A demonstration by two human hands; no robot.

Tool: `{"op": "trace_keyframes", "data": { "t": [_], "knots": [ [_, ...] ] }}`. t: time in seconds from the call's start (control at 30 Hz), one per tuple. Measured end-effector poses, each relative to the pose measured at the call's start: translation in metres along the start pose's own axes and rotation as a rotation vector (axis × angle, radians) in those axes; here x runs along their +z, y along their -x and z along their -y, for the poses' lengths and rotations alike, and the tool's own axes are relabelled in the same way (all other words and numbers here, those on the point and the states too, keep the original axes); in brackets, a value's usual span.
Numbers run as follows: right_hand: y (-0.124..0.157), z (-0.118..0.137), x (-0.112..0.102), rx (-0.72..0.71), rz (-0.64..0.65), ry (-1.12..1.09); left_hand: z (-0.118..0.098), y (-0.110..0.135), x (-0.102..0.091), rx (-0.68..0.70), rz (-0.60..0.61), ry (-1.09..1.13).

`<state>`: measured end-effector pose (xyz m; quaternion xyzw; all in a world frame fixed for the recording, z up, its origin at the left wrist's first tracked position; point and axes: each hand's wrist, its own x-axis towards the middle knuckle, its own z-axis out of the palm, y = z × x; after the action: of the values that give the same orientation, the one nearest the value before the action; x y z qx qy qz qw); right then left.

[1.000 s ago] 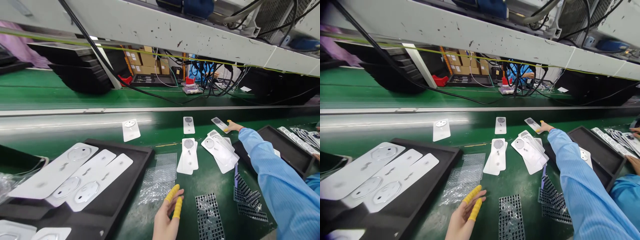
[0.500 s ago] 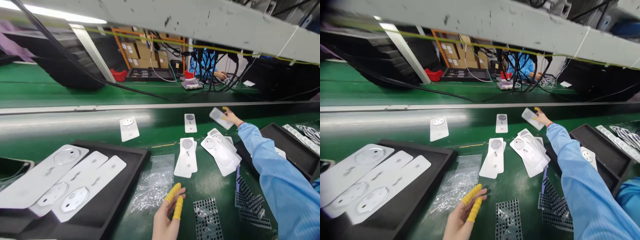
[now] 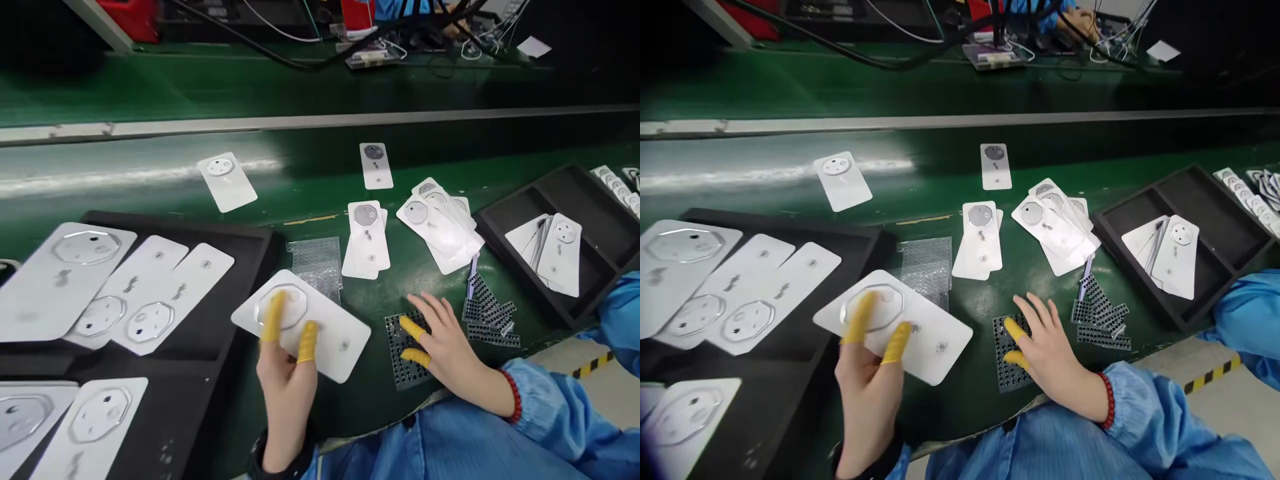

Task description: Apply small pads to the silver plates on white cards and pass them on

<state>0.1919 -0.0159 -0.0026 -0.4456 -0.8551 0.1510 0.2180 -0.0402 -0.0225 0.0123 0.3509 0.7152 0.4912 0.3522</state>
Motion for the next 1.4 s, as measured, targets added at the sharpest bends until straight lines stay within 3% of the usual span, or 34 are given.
{"op": "trace_keyframes", "data": {
  "t": [0.1, 0.17, 0.33, 0.5, 0.6, 0.7, 0.9, 1.03, 1.17, 1.27, 1.4],
  "knots": [
    [0.021, -0.014, 0.019, -0.001, -0.011, -0.073, 0.015, 0.0, -0.01, -0.137, 0.22, -0.123],
    [0.019, -0.019, 0.021, -0.007, -0.073, -0.206, 0.014, 0.005, 0.002, -0.17, 0.363, -0.128],
    [0.0, -0.017, 0.003, -0.095, -0.157, -0.331, -0.001, 0.023, 0.043, -0.166, 0.553, 0.007],
    [-0.008, -0.014, -0.01, -0.073, -0.035, -0.273, 0.0, 0.028, 0.052, -0.195, 0.554, 0.161],
    [-0.015, -0.013, -0.011, -0.059, -0.057, -0.342, 0.001, 0.029, 0.051, -0.214, 0.584, 0.201],
    [-0.019, -0.012, -0.011, -0.162, -0.101, -0.293, 0.0, 0.03, 0.051, -0.23, 0.606, 0.211],
    [-0.022, -0.011, -0.014, -0.427, -0.008, 0.03, 0.002, 0.031, 0.049, -0.199, 0.579, 0.135],
    [-0.026, -0.015, -0.012, -0.493, 0.023, 0.011, 0.004, 0.03, 0.046, -0.116, 0.548, 0.043],
    [-0.024, -0.018, -0.001, -0.349, 0.035, -0.229, 0.006, 0.029, 0.047, -0.071, 0.587, 0.004],
    [-0.018, -0.021, 0.013, -0.168, -0.051, -0.428, 0.01, 0.025, 0.048, -0.076, 0.613, -0.013],
    [-0.011, -0.027, 0.026, -0.097, -0.083, -0.438, 0.012, 0.016, 0.032, -0.112, 0.538, -0.068]
  ]
}}
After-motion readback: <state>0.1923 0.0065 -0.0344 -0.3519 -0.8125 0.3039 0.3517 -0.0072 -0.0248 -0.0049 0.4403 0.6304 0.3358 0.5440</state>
